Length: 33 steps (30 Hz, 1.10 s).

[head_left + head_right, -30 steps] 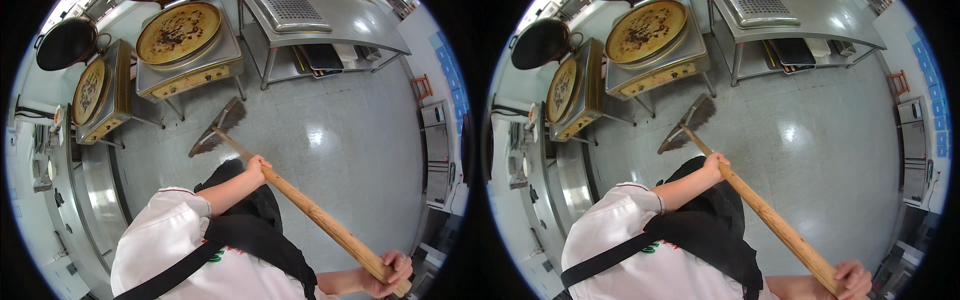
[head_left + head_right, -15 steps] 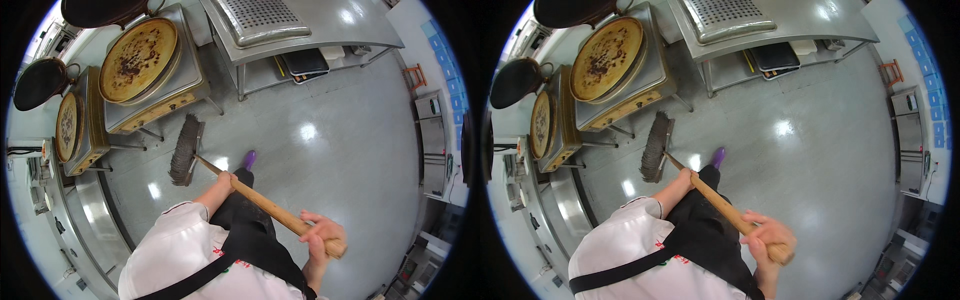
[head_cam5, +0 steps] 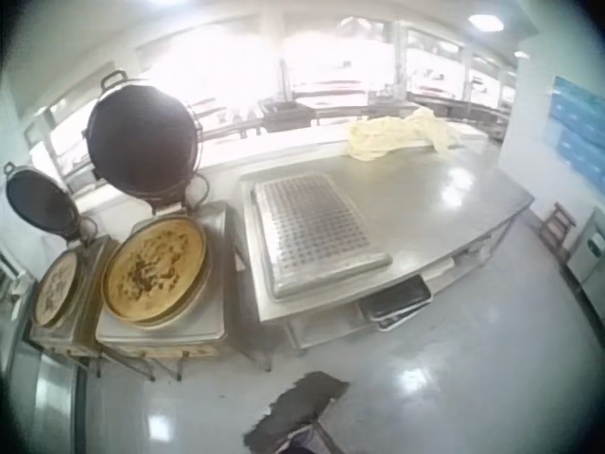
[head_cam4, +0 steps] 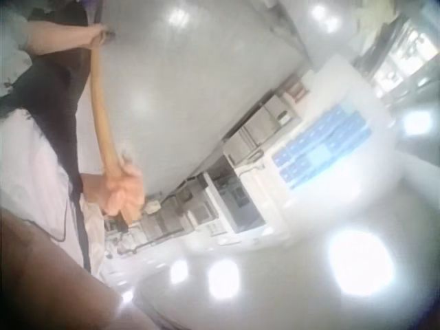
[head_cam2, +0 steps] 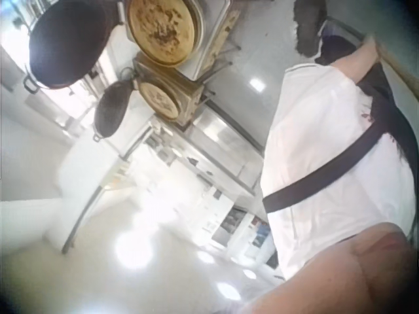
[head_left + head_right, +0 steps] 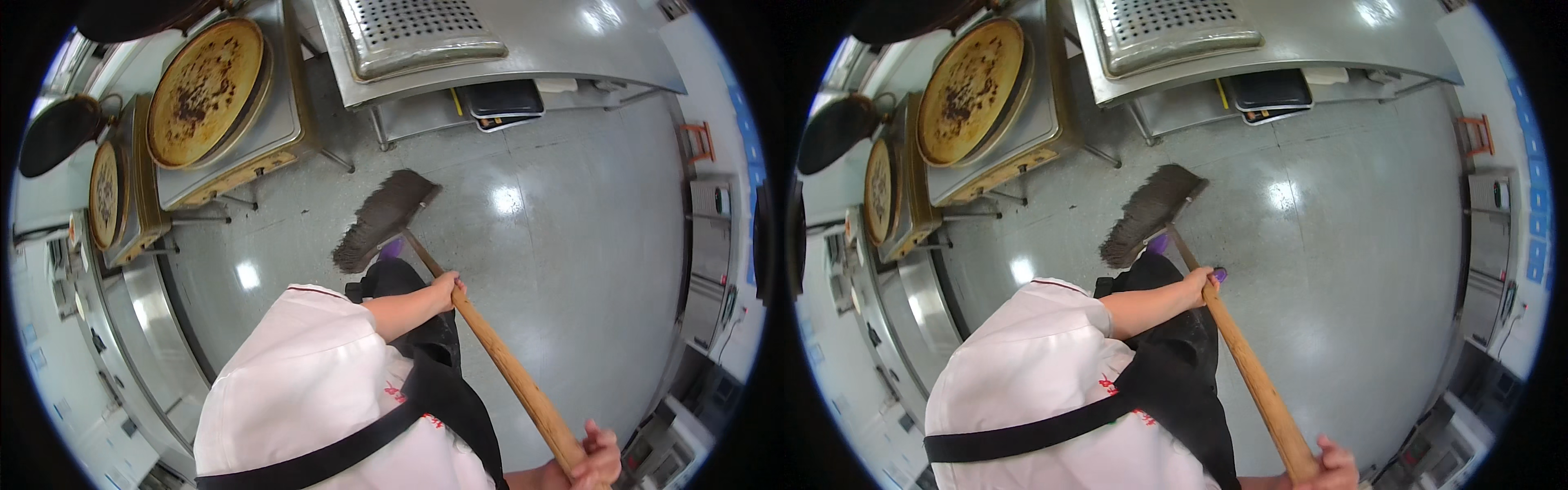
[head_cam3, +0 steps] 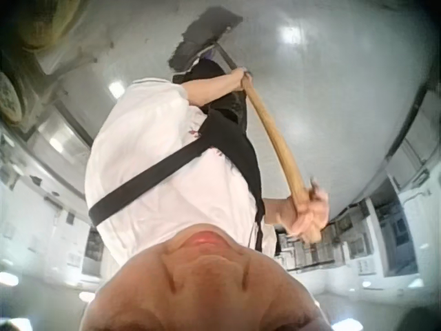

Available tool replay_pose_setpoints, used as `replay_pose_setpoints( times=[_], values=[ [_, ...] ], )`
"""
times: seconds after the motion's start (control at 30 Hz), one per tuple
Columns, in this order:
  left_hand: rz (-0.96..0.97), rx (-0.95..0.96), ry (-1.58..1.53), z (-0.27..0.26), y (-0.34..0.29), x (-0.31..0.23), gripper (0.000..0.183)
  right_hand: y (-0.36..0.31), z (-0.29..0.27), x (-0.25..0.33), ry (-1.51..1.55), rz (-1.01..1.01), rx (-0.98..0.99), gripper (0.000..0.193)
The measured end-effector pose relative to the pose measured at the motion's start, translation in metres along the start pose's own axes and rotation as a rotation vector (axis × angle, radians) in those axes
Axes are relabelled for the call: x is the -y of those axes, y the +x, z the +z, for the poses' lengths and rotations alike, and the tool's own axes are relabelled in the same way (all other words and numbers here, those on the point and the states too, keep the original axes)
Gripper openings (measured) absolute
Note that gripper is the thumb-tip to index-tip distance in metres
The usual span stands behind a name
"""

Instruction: The person sweeps the kitchen floor using a broom, moving around stainless steel equipment and tables. The person navigates the space, sweeping debris into a pile and continuing to clean different areas of the floor.

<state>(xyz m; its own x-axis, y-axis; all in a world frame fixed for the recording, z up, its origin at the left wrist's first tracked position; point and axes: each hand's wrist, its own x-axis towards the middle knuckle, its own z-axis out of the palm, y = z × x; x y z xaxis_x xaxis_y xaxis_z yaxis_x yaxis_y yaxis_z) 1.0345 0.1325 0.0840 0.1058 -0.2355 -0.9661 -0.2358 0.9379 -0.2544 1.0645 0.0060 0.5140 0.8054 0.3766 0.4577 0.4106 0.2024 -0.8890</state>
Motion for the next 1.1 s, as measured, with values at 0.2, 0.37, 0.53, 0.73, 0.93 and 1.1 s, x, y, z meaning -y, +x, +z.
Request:
replay_pose_setpoints(
  times=[0.2,0.37,0.53,0.73,0.93,1.1],
  values=[
    [0.060,0.188,-0.291,0.042,0.000,0.053,0.013,0.092,-0.067,-0.014,0.262,-0.180,0.064,0.014],
    [0.152,0.221,-0.532,0.057,-0.054,0.077,0.013,0.155,-0.160,-0.050,0.182,-0.121,0.023,0.023],
    [0.249,0.095,-0.756,0.019,-0.062,0.055,0.015,0.164,-0.177,-0.112,0.398,0.043,0.076,0.026],
    [0.536,0.006,-0.913,-0.106,-0.010,-0.009,0.011,0.083,-0.126,-0.195,0.252,0.380,0.200,0.027],
    [0.678,-0.094,-0.978,-0.225,0.058,-0.042,0.013,-0.088,-0.004,-0.238,0.404,0.845,0.835,0.004],
    [0.576,-0.348,-0.719,-0.291,0.072,-0.006,0.017,-0.173,-0.012,-0.228,0.380,0.629,1.287,0.015]
  ],
)
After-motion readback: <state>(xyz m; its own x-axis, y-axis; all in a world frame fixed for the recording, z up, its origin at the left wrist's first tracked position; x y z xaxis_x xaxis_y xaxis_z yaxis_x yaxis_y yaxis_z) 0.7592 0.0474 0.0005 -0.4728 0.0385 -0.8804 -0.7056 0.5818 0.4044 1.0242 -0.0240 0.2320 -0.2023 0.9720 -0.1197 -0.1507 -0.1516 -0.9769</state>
